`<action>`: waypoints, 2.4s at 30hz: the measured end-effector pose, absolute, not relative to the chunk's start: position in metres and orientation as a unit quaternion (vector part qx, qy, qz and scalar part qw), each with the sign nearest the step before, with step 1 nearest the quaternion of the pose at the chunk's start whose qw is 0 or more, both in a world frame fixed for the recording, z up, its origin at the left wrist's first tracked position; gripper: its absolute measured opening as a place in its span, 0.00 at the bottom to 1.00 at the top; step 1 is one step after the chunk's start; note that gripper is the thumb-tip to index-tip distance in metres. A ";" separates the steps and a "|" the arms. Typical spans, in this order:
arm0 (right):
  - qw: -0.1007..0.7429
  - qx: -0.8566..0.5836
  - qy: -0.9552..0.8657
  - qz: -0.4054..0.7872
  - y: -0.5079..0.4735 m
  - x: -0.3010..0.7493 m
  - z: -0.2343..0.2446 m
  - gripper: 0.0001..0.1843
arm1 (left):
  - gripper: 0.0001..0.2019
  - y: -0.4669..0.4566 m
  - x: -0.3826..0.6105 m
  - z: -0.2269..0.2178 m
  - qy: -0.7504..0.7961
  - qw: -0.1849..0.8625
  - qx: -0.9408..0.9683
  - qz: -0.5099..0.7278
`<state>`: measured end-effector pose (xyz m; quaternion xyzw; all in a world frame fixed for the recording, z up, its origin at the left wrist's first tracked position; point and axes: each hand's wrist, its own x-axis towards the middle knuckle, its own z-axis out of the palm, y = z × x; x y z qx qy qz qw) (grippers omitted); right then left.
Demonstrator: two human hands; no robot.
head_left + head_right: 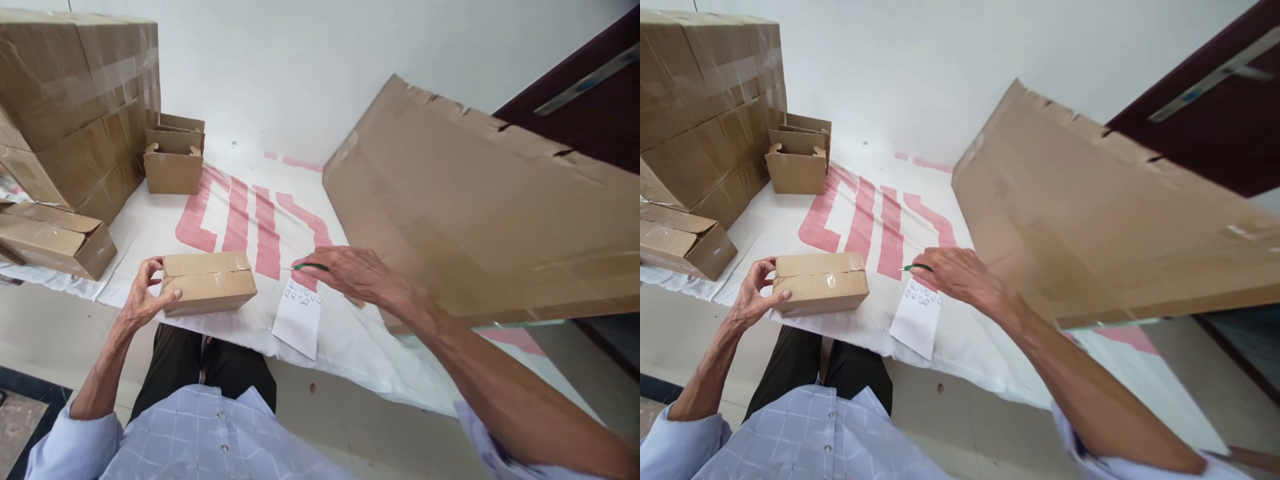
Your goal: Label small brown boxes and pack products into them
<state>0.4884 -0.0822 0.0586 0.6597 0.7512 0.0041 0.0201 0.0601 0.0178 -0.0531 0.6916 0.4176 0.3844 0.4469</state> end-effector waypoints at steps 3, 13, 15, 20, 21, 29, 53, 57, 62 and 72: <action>-0.076 0.723 0.685 -0.046 -0.118 0.523 0.020 0.23 | 0.29 0.016 0.059 -0.051 0.416 0.446 0.694 0.384; -0.176 0.851 0.493 -0.055 -0.191 0.550 -0.128 0.13 | 0.27 0.017 0.048 -0.044 0.399 0.459 0.701 0.372; -0.251 0.815 0.521 -0.047 -0.168 0.533 -0.114 0.15 | 0.26 0.019 0.043 -0.044 0.382 0.476 0.693 0.384; -0.366 0.634 0.669 -0.126 -0.098 0.447 -0.052 0.19 | 0.30 0.026 0.037 -0.041 0.386 0.458 0.708 0.375; -0.361 0.604 0.700 -0.118 -0.087 0.430 -0.040 0.20 | 0.31 0.028 0.038 -0.039 0.391 0.455 0.711 0.367; -0.244 0.538 0.807 -0.001 -0.088 0.369 -0.021 0.10 | 0.34 0.045 0.050 -0.027 0.428 0.396 0.737 0.343; 0.041 0.554 0.831 -0.031 -0.061 0.365 0.024 0.10 | 0.38 -0.011 0.111 -0.033 0.438 0.358 0.729 0.385; 0.087 0.533 0.839 -0.069 -0.040 0.352 0.017 0.22 | 0.33 -0.014 0.113 -0.032 0.422 0.323 0.749 0.395; 0.091 0.502 0.857 -0.075 -0.029 0.349 -0.002 0.24 | 0.31 -0.016 0.114 -0.032 0.433 0.305 0.756 0.385; -0.004 0.503 0.849 -0.161 -0.032 0.372 -0.015 0.33 | 0.30 -0.021 0.110 -0.043 0.424 0.302 0.745 0.417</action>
